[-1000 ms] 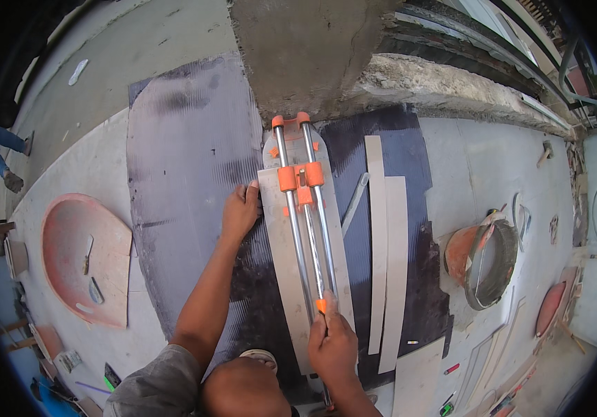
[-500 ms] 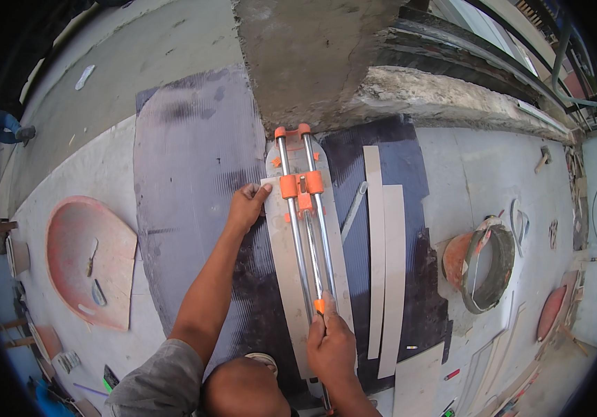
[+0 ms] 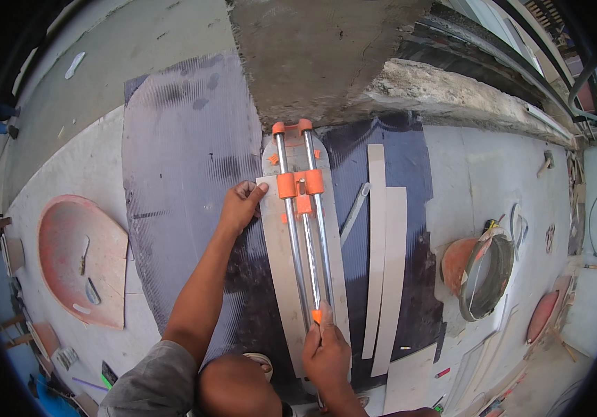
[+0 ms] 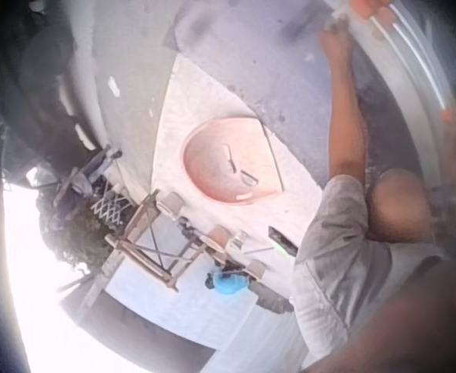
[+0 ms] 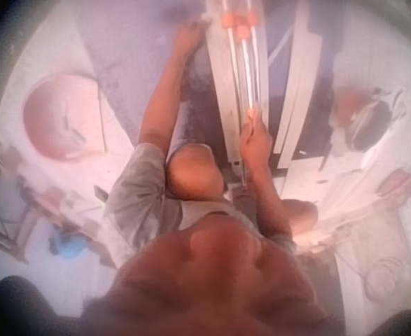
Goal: The person selects a tile from a stack, measures and marks it with a tape measure and marker, then uses a manual tile cutter to score and snap the tile. Finally, the person uses an oscillating multi-tool to cut along the marked line on the tile.
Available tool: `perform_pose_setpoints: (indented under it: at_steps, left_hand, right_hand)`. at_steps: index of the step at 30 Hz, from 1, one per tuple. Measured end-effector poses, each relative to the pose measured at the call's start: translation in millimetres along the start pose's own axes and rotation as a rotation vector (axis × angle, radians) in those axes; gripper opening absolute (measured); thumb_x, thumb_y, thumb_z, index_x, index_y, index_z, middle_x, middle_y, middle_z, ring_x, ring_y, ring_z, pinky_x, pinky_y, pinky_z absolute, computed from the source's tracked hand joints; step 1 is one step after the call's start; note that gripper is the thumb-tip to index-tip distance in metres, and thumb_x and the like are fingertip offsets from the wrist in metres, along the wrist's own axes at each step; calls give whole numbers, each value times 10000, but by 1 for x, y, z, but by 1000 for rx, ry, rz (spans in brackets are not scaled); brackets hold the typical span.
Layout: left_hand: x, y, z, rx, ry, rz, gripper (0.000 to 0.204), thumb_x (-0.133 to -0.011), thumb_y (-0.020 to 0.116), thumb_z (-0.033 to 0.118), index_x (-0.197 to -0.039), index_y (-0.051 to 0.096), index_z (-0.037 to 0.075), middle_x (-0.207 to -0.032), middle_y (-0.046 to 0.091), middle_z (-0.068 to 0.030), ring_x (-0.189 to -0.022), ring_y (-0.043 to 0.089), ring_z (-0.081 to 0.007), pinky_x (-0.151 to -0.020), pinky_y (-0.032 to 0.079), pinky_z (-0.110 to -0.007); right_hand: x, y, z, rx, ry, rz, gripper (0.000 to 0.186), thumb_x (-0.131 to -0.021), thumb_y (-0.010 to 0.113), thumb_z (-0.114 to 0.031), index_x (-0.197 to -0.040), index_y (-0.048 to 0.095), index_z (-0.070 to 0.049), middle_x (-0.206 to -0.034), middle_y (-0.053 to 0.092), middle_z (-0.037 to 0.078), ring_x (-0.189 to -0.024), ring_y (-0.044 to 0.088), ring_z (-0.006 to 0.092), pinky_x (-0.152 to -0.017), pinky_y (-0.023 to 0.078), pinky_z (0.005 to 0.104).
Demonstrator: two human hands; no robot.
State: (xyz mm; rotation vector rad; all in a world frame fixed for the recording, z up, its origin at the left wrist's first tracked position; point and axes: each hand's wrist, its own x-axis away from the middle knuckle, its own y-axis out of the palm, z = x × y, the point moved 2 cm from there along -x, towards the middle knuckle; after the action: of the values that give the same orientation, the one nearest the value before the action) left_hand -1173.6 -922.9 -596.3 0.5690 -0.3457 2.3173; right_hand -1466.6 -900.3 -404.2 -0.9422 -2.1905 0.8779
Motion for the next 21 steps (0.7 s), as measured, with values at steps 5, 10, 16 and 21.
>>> perform_pose_setpoints:
  at_steps: [5,10,16,21]
  left_hand:
    - [3,0,-1,-3,-20,0,330,-932,676,303,-802,605,8,-692,637,-51,-566,572,-103,-519,475,-269]
    - [9,-2,-5,-6,-15,-16,336,-925,681,307,-808,613,0,-686,633,-55,-568,580,-111,-525,483,-289]
    - [-1,-2,4,19,19,11,332,-911,704,309,-779,617,16,-674,615,-29,-552,549,-91,-507,469,-255]
    - [-8,-3,0,60,-31,-41,322,-906,707,303,-795,629,11,-710,630,-41,-593,584,-107,-524,512,-260]
  right_hand:
    - [-4,3,-3,2,64,-21,497,-919,549,-72,-1397,461,33,-925,681,259,-795,705,372,-707,568,386]
    - [-65,12,-13,40,57,-24,488,-936,529,-78,-1410,455,11,-925,679,283,-795,703,383,-708,565,396]
    - [-86,-12,-35,10,97,-87,468,-986,480,-153,-1428,446,-2,-902,680,256,-711,687,322,-699,531,378]
    - [-83,-6,-34,-27,93,-48,453,-993,474,-159,-1422,461,-13,-887,674,249,-702,674,296,-699,514,362]
